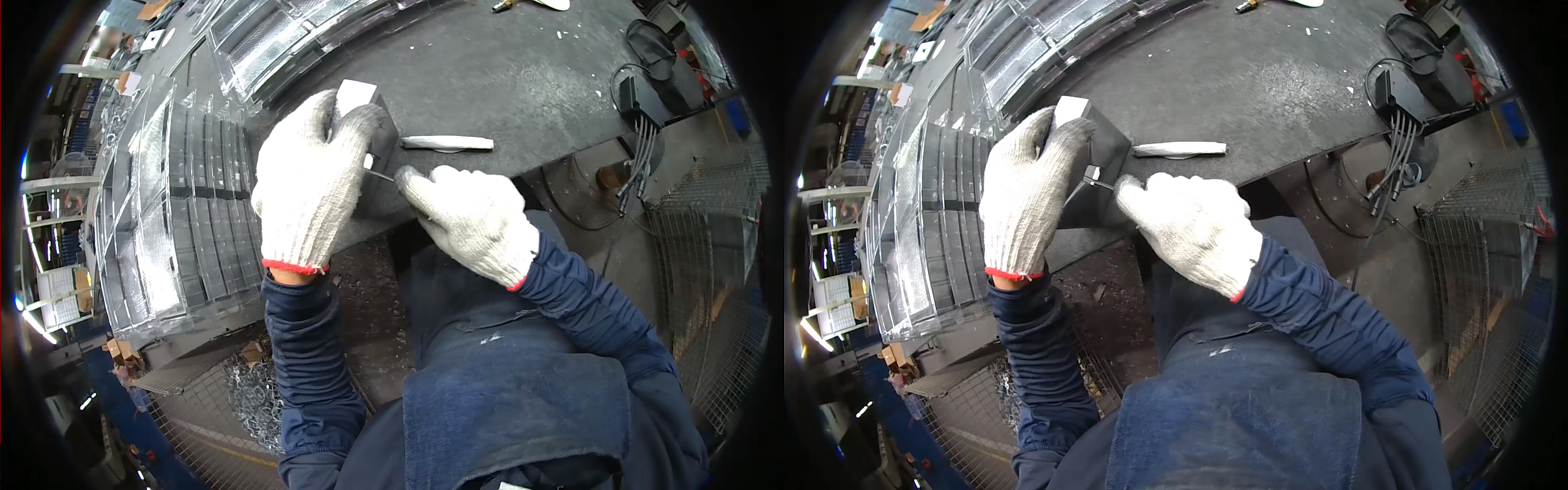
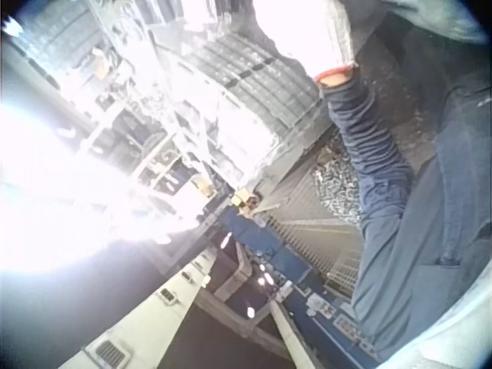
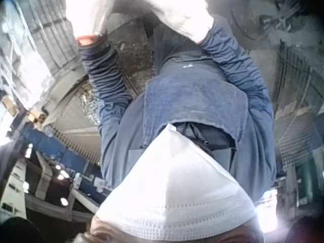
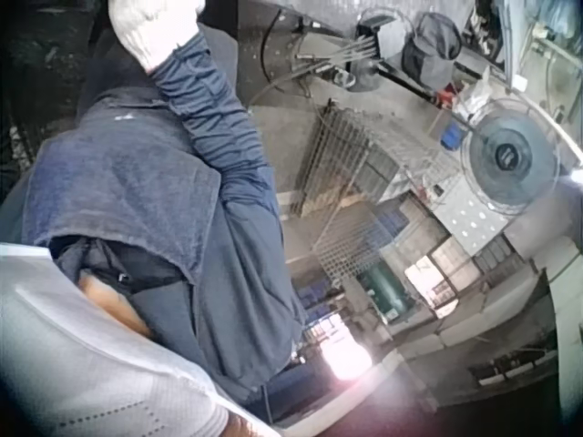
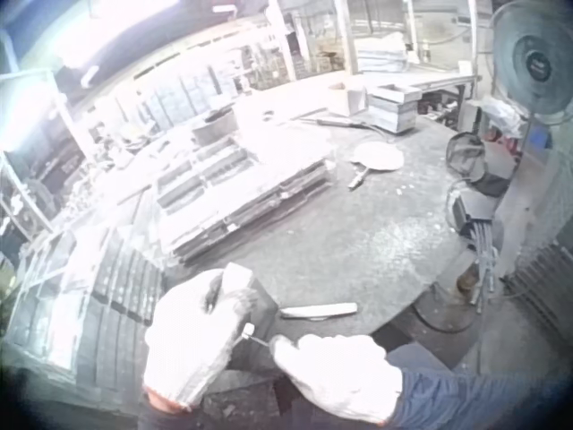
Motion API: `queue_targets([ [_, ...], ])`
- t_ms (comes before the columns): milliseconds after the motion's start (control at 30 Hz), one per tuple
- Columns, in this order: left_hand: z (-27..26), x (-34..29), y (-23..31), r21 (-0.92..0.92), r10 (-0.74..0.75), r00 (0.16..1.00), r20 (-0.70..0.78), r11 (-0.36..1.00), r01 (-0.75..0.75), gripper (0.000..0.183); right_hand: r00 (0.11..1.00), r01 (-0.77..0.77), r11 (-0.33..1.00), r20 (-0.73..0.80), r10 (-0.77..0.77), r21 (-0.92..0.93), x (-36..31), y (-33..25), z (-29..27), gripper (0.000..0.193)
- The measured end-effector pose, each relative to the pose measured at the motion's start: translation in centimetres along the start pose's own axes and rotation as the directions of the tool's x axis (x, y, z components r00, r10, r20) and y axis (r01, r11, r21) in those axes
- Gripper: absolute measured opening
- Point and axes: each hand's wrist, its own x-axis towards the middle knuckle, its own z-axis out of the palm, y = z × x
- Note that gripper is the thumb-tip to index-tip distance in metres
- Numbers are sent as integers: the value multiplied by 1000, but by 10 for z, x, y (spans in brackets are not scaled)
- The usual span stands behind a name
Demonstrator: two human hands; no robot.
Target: The person files down the edges of metal box enclosures with a metal file, smoothing them out.
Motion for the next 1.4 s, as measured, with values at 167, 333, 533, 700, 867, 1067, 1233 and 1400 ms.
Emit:
queue_targets([
  [167, -1, 2, -2, 39, 67, 996, 62, 997, -69, 47, 972, 73, 988, -234, -40, 133, 19, 10, 12, 33],
  [333, 4, -1, -7, 57, 35, 999, -18, 998, -34, 45, 998, -37, 998, -54, 39, 47, 9, -3, 4, 31],
  [533, 1, 0, -6, 86, -6, 999, -35, 996, 9, 44, 998, -67, 997, 7, 67, 37, 7, -15, 6, 26],
  [700, -10, 7, -8, 40, 155, 982, 105, 986, -160, 43, 993, -60, 995, -102, 68, 77, 28, -10, 13, 26],
  [867, 3, -3, -16, 155, 369, 928, -58, 921, -357, 47, 995, -91, 988, -27, 95, 123, 24, -12, -2, 27],
  [1067, 2, -2, -1, 108, 108, 994, 18, 988, -109, 49, 995, -97, 992, -3, 97, 77, 15, -17, 6, 35],
  [1233, 1, 1, 3, 7, -28, 998, 63, 1000, 27, 50, 992, -124, 984, 3, 125, 128, 18, -17, 12, 38],
  [1400, 0, -3, 18, -67, 17, 994, 108, 998, -10, 52, 992, -80, 991, -91, 90, 111, 13, -3, 9, 37],
])
